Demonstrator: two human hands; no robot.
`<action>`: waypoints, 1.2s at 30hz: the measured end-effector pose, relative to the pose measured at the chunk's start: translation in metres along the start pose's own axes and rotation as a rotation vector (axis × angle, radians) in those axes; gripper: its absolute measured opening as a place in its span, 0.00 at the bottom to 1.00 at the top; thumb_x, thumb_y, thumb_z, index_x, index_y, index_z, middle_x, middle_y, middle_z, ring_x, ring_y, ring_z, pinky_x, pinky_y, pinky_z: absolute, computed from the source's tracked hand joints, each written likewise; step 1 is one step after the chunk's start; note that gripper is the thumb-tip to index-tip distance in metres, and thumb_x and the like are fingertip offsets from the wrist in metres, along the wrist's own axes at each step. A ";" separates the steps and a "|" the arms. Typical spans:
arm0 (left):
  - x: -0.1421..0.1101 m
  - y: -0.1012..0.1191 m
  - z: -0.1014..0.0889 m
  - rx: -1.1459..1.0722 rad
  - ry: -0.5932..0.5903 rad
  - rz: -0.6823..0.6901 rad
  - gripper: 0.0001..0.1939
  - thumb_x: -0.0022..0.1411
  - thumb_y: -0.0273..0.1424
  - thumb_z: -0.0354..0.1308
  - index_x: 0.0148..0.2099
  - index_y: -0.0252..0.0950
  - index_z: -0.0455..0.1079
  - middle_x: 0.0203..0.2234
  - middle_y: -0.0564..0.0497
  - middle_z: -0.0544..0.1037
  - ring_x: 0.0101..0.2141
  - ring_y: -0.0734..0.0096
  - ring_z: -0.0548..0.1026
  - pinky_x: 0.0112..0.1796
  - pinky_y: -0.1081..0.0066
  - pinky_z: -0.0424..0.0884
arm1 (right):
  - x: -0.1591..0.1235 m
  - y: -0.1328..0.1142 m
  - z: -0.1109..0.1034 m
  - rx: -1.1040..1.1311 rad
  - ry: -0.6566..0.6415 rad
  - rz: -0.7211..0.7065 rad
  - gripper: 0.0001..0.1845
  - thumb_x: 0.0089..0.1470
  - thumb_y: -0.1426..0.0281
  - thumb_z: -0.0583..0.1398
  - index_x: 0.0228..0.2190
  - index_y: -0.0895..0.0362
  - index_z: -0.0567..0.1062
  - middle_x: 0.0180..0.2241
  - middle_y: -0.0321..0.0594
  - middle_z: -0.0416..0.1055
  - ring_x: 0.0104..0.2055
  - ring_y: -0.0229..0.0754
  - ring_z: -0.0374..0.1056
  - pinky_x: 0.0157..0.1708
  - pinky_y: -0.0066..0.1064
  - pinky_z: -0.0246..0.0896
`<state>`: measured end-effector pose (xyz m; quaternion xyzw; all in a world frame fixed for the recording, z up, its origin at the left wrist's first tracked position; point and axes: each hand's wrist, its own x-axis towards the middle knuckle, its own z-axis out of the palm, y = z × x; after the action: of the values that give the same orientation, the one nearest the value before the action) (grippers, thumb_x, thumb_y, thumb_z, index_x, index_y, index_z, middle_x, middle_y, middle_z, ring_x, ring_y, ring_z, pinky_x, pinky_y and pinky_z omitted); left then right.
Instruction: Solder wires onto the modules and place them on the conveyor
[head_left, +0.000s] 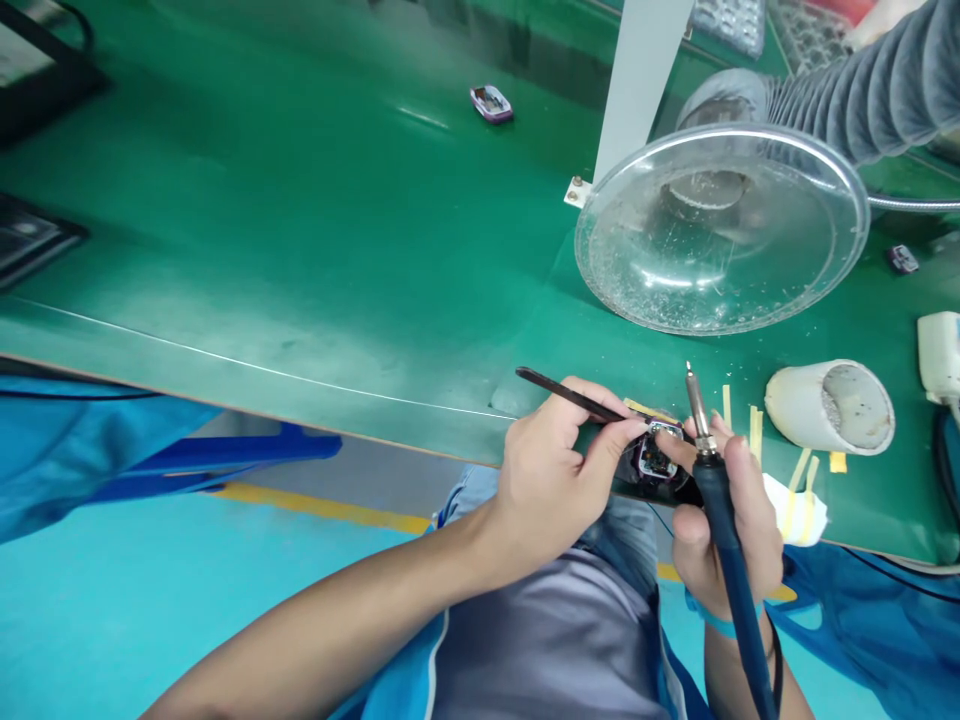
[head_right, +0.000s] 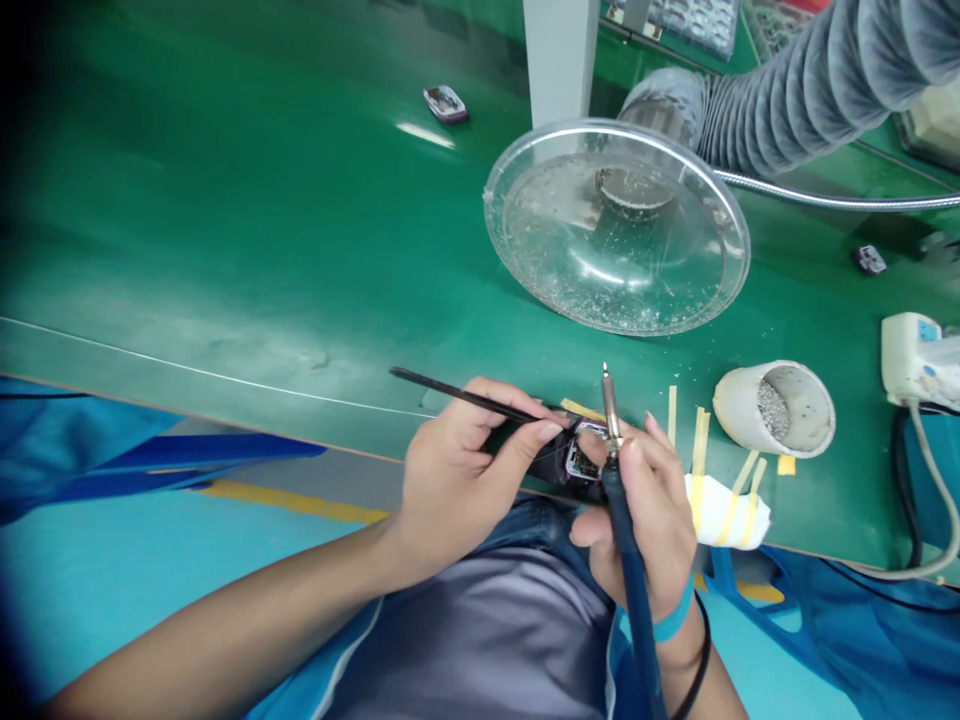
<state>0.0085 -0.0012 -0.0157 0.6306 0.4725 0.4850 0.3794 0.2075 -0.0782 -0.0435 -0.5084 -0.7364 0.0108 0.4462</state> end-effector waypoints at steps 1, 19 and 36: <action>0.000 0.000 0.000 0.001 0.001 0.003 0.06 0.75 0.25 0.70 0.47 0.43 0.80 0.37 0.58 0.90 0.37 0.72 0.90 0.42 0.76 0.82 | 0.001 -0.001 0.000 -0.011 -0.002 -0.006 0.39 0.82 0.55 0.63 0.82 0.55 0.60 0.59 0.56 0.84 0.69 0.61 0.80 0.71 0.70 0.78; -0.003 0.000 0.003 0.146 0.026 0.088 0.03 0.75 0.28 0.69 0.46 0.41 0.80 0.38 0.53 0.91 0.39 0.66 0.90 0.44 0.71 0.86 | 0.000 -0.009 -0.004 0.068 0.213 0.055 0.28 0.82 0.55 0.62 0.70 0.59 0.79 0.47 0.51 0.82 0.53 0.57 0.84 0.47 0.52 0.90; 0.002 0.004 0.005 0.161 0.021 0.106 0.04 0.74 0.26 0.68 0.45 0.41 0.80 0.35 0.54 0.90 0.33 0.71 0.88 0.41 0.74 0.85 | -0.007 -0.023 -0.002 0.221 0.242 0.221 0.16 0.77 0.61 0.64 0.53 0.59 0.84 0.38 0.43 0.79 0.44 0.57 0.84 0.50 0.65 0.88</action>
<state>0.0141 -0.0002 -0.0124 0.6781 0.4798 0.4714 0.2963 0.1922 -0.0955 -0.0356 -0.5318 -0.6115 0.0793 0.5805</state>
